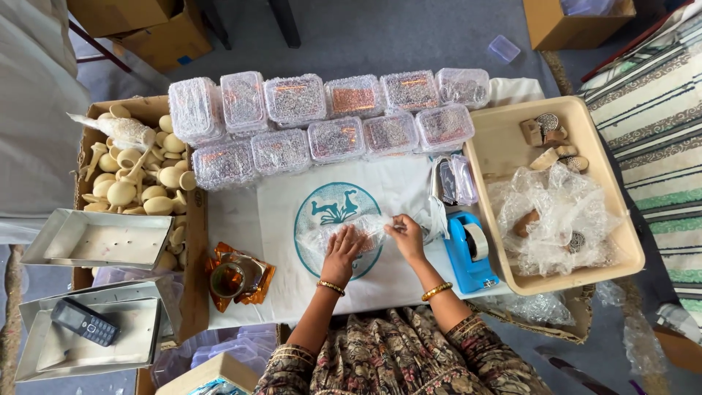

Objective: The person wraps small plastic containers filled with beads in bubble wrap and secures them with tape. They also handle small decorative items and place them into a container.

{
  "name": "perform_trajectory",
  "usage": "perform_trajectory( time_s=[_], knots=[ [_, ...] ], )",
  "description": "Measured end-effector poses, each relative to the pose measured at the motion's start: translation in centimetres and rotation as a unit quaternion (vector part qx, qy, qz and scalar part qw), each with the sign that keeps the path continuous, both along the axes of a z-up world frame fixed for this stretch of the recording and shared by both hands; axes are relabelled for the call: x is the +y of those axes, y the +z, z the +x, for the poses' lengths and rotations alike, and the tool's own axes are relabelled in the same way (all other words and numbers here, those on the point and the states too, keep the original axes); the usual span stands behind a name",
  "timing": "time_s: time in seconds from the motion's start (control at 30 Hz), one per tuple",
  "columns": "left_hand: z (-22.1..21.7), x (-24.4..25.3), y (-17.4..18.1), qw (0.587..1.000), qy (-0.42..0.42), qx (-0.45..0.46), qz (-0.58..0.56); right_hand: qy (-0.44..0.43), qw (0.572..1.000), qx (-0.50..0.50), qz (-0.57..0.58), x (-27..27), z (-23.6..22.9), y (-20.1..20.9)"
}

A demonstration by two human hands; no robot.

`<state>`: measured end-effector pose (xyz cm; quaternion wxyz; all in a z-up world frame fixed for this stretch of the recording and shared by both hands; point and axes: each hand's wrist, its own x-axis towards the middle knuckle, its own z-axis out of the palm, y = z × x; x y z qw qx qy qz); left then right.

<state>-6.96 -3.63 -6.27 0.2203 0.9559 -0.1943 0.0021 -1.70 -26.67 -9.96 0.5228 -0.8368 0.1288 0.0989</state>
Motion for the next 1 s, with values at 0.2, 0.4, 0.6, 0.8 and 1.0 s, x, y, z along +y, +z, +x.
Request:
perform_trajectory(
  time_s=[0.2,0.4,0.6,0.8,1.0],
  knots=[
    [0.3,0.1,0.3,0.998,-0.015,0.034,0.046,-0.068,0.926,-0.045,0.369,1.3,0.2,6.1],
    [0.0,0.3,0.2,0.998,-0.018,0.016,0.066,0.055,0.992,0.072,0.084,-0.9,0.0,1.4],
    [-0.6,1.2,-0.1,0.997,-0.043,-0.005,0.062,0.045,0.983,0.053,0.173,-1.4,-1.2,1.0],
    [-0.6,1.4,-0.7,0.997,-0.054,-0.011,0.054,0.023,0.979,0.117,0.163,2.2,-0.5,9.0],
    [-0.2,1.6,-0.4,0.994,-0.071,-0.016,0.087,-0.021,0.968,0.087,0.234,-0.9,-2.0,3.0]
  ],
)
